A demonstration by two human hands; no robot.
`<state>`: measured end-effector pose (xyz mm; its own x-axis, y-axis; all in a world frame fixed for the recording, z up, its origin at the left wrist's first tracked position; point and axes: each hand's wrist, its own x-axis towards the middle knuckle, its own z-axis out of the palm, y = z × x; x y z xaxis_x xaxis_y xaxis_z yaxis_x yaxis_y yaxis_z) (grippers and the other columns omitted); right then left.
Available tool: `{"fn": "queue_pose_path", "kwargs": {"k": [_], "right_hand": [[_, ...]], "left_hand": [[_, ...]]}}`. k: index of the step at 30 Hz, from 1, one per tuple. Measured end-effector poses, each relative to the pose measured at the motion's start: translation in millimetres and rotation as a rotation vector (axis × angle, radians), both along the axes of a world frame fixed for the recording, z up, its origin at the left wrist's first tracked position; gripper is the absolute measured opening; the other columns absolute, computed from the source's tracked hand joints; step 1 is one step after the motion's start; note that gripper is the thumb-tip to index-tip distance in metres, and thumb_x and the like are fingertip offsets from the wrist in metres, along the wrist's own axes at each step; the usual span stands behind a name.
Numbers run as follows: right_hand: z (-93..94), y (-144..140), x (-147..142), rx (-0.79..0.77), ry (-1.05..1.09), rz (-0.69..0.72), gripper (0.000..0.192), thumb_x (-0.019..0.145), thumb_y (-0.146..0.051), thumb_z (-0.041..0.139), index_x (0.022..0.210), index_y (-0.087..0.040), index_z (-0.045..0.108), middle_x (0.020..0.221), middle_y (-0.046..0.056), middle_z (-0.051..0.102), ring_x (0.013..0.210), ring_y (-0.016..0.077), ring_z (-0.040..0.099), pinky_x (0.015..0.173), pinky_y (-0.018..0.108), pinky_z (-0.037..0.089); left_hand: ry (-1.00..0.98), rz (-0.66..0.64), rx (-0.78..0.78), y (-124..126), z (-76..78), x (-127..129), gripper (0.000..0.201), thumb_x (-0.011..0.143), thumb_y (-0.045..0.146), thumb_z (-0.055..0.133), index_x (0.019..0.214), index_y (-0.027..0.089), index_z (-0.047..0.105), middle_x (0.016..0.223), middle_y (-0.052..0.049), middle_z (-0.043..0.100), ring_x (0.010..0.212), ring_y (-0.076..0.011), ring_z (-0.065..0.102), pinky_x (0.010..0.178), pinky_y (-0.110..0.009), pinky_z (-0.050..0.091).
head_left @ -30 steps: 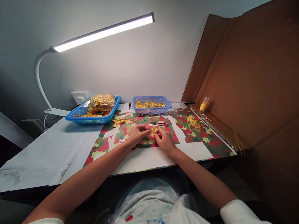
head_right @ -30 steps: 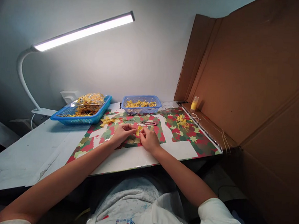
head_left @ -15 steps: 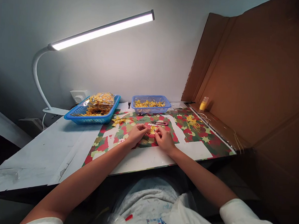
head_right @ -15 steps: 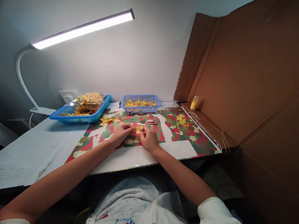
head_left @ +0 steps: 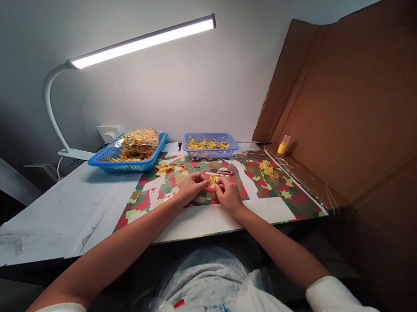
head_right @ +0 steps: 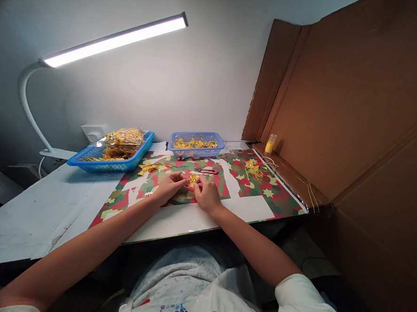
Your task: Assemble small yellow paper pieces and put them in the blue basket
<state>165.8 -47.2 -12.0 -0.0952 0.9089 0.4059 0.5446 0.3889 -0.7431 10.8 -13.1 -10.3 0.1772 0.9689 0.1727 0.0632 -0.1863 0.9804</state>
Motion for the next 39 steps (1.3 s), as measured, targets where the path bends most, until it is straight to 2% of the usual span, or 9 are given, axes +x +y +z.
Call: {"fn": "queue_pose_path", "kwargs": {"k": [8,13,17,23,29,32,39], "right_hand": [[0.9,-2,0,0.004,-0.043,0.023,0.008,0.084,-0.020,0.043,0.077,-0.022,0.048,0.056,-0.003,0.056,0.050,0.0145,0.049,0.053,0.025,0.033],[1.1,-3,1,0.025,-0.079,0.034,0.009,0.085,-0.019,0.042,0.079,-0.021,0.049,0.059,-0.002,0.057,0.051,0.0143,0.049,0.053,0.024,0.032],[0.3,-3,1,0.025,-0.097,0.036,0.008,0.084,-0.019,0.043,0.080,-0.021,0.050,0.060,-0.002,0.058,0.052,0.0145,0.050,0.054,0.025,0.032],[-0.1,-2,2,0.036,-0.063,0.040,0.008,0.084,-0.021,0.043,0.078,-0.022,0.049,0.060,-0.002,0.057,0.052,0.0143,0.050,0.054,0.025,0.033],[1.3,-3,2,0.030,-0.039,0.021,0.010,0.084,-0.021,0.043,0.076,-0.022,0.049,0.058,-0.002,0.056,0.051,0.0150,0.050,0.054,0.025,0.034],[1.5,-3,2,0.031,-0.022,0.025,0.009,0.084,-0.021,0.044,0.076,-0.022,0.048,0.057,-0.002,0.056,0.051,0.0150,0.050,0.054,0.025,0.034],[1.5,-3,1,0.023,0.009,0.027,0.009,0.083,-0.022,0.043,0.074,-0.023,0.045,0.053,-0.003,0.052,0.048,0.0143,0.047,0.053,0.025,0.034]], "left_hand": [[0.033,0.017,-0.028,4,0.2,0,0.030,0.062,0.041,0.070,0.056,0.016,0.054,0.051,0.003,0.053,0.048,-0.0083,0.045,0.049,-0.021,0.034],[0.077,0.011,-0.008,2,5.3,-2,0.033,0.060,0.041,0.073,0.052,0.017,0.051,0.047,0.005,0.045,0.044,-0.0070,0.038,0.045,-0.022,0.027],[0.125,-0.035,-0.085,3,6.3,-5,0.032,0.063,0.040,0.071,0.051,0.017,0.052,0.045,0.005,0.044,0.041,-0.0062,0.034,0.041,-0.022,0.022],[-0.033,-0.149,-0.216,11,-1.8,-6,0.027,0.063,0.037,0.070,0.056,0.016,0.055,0.049,0.004,0.046,0.043,-0.0061,0.038,0.042,-0.020,0.028],[-0.162,-0.189,-0.337,5,8.3,-1,0.029,0.059,0.035,0.073,0.055,0.016,0.051,0.051,0.004,0.046,0.046,-0.0055,0.040,0.046,-0.020,0.035],[-0.183,-0.195,-0.349,3,10.5,-1,0.027,0.059,0.033,0.073,0.056,0.016,0.052,0.051,0.004,0.045,0.045,-0.0051,0.039,0.046,-0.020,0.035],[-0.159,-0.174,-0.291,7,3.1,-2,0.027,0.062,0.032,0.070,0.052,0.016,0.050,0.049,0.004,0.045,0.044,-0.0050,0.037,0.045,-0.020,0.029]]}}
